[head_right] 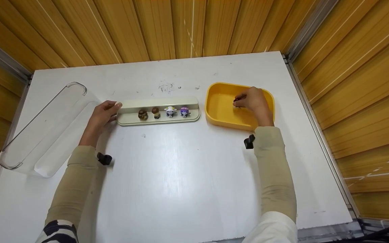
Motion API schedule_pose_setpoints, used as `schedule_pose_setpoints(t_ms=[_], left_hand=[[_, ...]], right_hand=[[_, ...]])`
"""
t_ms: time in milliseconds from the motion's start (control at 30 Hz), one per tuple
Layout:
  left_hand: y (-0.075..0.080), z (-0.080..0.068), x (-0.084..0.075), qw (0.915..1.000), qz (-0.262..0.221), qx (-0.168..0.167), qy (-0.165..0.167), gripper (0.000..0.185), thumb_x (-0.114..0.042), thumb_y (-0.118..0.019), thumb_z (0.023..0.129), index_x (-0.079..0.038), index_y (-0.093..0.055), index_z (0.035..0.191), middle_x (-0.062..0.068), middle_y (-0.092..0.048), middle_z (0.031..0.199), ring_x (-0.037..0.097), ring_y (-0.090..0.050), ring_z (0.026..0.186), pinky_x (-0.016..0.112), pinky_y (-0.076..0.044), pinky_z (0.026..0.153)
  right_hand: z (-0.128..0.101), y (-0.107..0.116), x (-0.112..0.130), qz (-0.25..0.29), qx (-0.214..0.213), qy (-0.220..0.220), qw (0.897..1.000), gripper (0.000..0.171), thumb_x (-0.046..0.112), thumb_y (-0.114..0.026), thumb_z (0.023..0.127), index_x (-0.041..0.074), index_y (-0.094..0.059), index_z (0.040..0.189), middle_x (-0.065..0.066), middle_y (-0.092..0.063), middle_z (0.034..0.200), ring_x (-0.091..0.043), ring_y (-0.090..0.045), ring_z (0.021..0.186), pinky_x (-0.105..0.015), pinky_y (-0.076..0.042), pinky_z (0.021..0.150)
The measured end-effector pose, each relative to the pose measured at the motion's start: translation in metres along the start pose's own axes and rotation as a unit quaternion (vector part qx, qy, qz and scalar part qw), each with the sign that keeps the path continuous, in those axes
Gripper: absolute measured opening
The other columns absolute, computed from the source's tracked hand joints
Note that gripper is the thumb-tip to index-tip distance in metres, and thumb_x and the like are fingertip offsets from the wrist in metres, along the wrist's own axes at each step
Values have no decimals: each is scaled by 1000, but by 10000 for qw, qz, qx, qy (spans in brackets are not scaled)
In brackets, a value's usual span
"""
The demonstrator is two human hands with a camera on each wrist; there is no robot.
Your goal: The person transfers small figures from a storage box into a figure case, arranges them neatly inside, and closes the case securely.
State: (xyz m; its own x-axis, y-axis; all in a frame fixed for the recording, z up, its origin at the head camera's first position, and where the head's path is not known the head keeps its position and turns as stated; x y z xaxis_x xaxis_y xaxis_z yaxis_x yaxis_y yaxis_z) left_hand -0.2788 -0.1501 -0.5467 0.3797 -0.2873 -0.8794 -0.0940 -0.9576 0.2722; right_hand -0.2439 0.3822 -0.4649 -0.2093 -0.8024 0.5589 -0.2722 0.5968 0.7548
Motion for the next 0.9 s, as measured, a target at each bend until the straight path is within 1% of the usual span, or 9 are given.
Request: schedule_pose_setpoints(t_ms=[167, 233, 300, 367, 400, 533, 600, 733, 900], left_hand=[[1, 0, 1, 9999, -100, 11, -20, 46, -36, -66, 100, -5, -59, 133, 14, -58, 132, 25, -56, 117, 40, -51, 100], [0, -1, 1, 9999, -133, -6, -78, 46, -37, -67, 100, -6, -60, 133, 14, -58, 131, 25, -56, 117, 40, -51, 100], [-1, 0, 1, 9998, -158, -21, -110, 47, -37, -67, 100, -6, -60, 134, 14, -58, 132, 26, -56, 118, 40, -51, 100], [-1, 0, 0, 9998, -158, -29, -121, 48, -37, -66, 100, -6, -59, 135, 14, -58, 132, 26, -56, 118, 40, -50, 100], [-2, 1, -1, 9998, -154, -31, -109, 48, -37, -66, 100, -6, -59, 135, 14, -58, 132, 26, -55, 118, 40, -50, 100], [-3, 0, -1, 9998, -154, -17, -91, 48, -37, -66, 100, -5, -59, 135, 14, -59, 132, 25, -56, 118, 39, -51, 100], [-3, -1, -1, 9998, -151, -6, -98, 48, -37, -66, 100, -5, -59, 134, 14, -59, 132, 25, -56, 118, 39, -51, 100], [-3, -1, -1, 9999, -88, -4, -118, 48, -39, -66, 100, -6, -59, 134, 14, -59, 132, 24, -57, 118, 38, -51, 100], [-1, -3, -3, 9998, -3, 9, -186, 49, -40, -66, 100, -6, -59, 135, 14, -60, 131, 24, -58, 118, 39, -51, 100]], right_hand=[[-9, -4, 7, 157, -69, 52, 9998, 36, 23, -75, 95, 2, -70, 124, -17, -73, 118, -29, -68, 105, -46, -52, 100], [-11, -8, 11, 249, -58, 111, 9996, 34, 21, -75, 95, 1, -71, 123, -17, -73, 117, -28, -70, 103, -35, -55, 93], [-13, -13, 15, 307, -71, 194, 9993, 32, 18, -75, 94, 1, -71, 121, -18, -73, 116, -26, -70, 101, -28, -56, 87], [-14, -19, 19, 351, -50, 293, 9989, 30, 15, -75, 94, 0, -71, 121, -19, -73, 116, -27, -71, 102, -25, -57, 84], [-15, -22, 20, 354, -38, 308, 9989, 30, 14, -75, 94, 0, -71, 121, -19, -73, 116, -28, -70, 102, -25, -57, 85], [-17, -32, 29, 363, 66, 331, 9988, 31, 13, -73, 95, 1, -70, 124, -19, -72, 118, -29, -69, 105, -39, -56, 95], [-18, -35, 34, 346, 63, 366, 9987, 31, 13, -73, 96, 1, -70, 124, -18, -72, 117, -28, -70, 104, -42, -55, 96], [-20, -39, 44, 407, 44, 563, 9976, 29, 10, -72, 95, 0, -71, 123, -18, -73, 114, -28, -71, 101, -44, -56, 94], [-23, -41, 56, 372, 41, 697, 9969, 31, 10, -73, 95, 1, -70, 124, -17, -72, 115, -27, -70, 101, -42, -57, 92]])
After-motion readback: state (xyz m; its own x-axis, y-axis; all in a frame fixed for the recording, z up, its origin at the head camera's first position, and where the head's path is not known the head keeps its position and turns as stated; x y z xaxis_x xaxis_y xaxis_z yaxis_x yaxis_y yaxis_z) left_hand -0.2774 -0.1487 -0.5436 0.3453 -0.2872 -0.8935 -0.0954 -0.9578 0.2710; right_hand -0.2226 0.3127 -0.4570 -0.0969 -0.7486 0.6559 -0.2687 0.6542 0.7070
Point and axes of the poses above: each hand's wrist, its own z-axis towards the middle knuckle, its own y-axis out of the back of the hand, x = y × z, the point moved 5 cm from there along z, towards the middle knuckle
